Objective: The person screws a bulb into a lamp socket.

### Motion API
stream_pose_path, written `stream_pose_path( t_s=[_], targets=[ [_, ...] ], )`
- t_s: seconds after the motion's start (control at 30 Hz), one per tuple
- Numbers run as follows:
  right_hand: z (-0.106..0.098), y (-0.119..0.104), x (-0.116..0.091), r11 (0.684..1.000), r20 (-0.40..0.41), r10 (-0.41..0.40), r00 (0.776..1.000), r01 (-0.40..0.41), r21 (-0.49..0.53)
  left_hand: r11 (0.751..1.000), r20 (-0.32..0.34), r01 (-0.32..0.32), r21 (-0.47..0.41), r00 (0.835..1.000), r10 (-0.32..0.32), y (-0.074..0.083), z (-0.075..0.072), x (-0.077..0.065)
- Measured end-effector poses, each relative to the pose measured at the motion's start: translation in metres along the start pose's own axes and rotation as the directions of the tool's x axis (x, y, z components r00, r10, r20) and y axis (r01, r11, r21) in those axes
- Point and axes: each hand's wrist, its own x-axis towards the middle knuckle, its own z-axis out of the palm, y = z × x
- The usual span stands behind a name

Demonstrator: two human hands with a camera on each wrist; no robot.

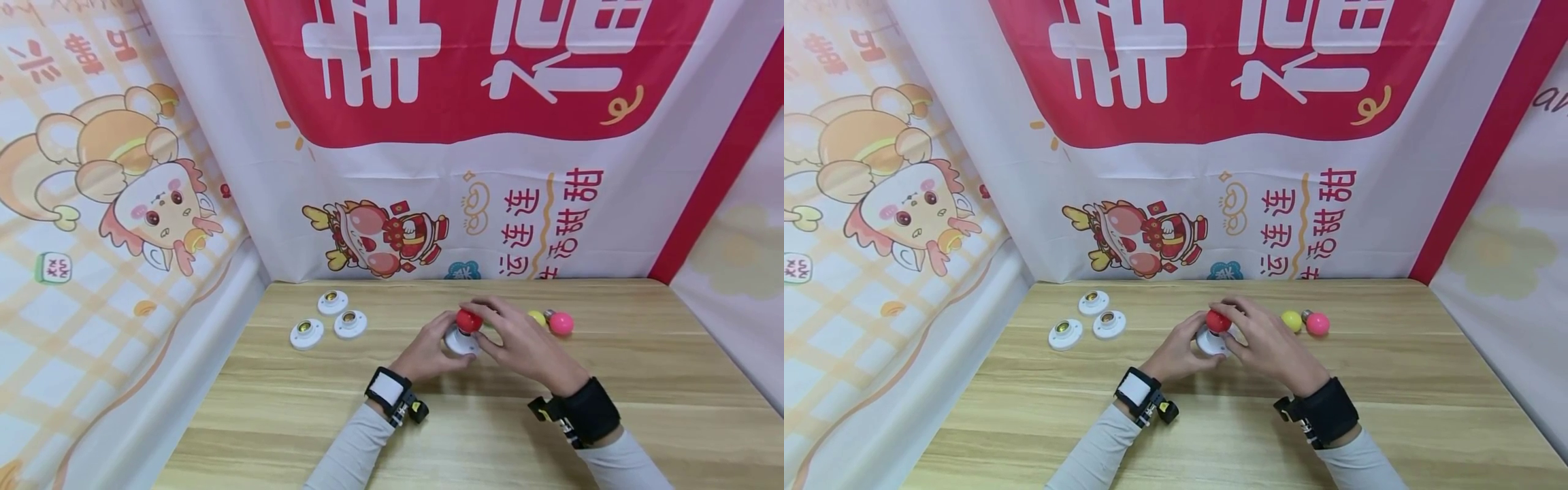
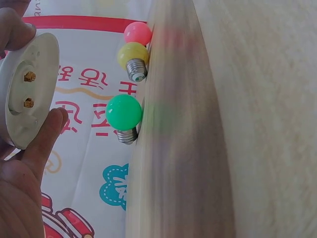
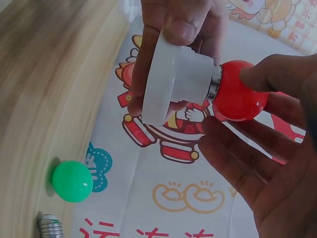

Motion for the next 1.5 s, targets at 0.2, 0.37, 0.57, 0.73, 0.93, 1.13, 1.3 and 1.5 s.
stream_pose_path(
  t_s=[0.2,0.37,0.57,0.73,0.93,1.13,1.3,1.5],
  targets=[
    [0.0010,0.0008,0.0005,1.000,-0.011,0.018,1.000,-0.018,-0.015,1.000,-0.004,-0.016,0.016,1.000,0.016,0.0002,0.0003,0.0000],
    [0.0010,0.0018,0.0010,0.999,-0.008,0.026,1.000,-0.027,-0.020,0.999,-0.007,-0.024,0.026,1.000,0.024,0.0006,-0.0002,0.0004],
    [-0.0008,0.0018,0.0000,1.000,0.004,0.016,1.000,-0.016,-0.005,0.999,-0.009,-0.026,0.038,1.000,0.026,0.0020,-0.0017,0.0008],
    [-0.0011,0.0020,-0.0008,1.000,0.007,-0.005,1.000,0.005,0.016,0.999,-0.012,-0.018,0.047,1.000,0.019,0.0026,-0.0020,0.0008],
    [-0.0002,0.0028,-0.0011,0.999,-0.006,-0.031,1.000,0.031,0.009,0.999,-0.005,-0.010,0.035,1.000,0.010,0.0025,-0.0013,0.0003],
    [-0.0002,0.0028,-0.0007,1.000,-0.016,-0.028,0.999,0.028,-0.014,0.999,-0.004,-0.009,0.033,1.000,0.009,0.0017,0.0000,-0.0002],
    [0.0004,0.0028,-0.0004,0.999,-0.042,-0.020,0.999,0.018,-0.034,0.999,-0.001,-0.018,0.037,1.000,0.018,0.0010,0.0008,0.0003],
    [0.0015,0.0040,0.0000,0.999,-0.054,0.005,0.999,-0.008,-0.054,0.999,-0.002,-0.023,0.030,1.000,0.023,0.0002,0.0023,0.0006]
  ],
)
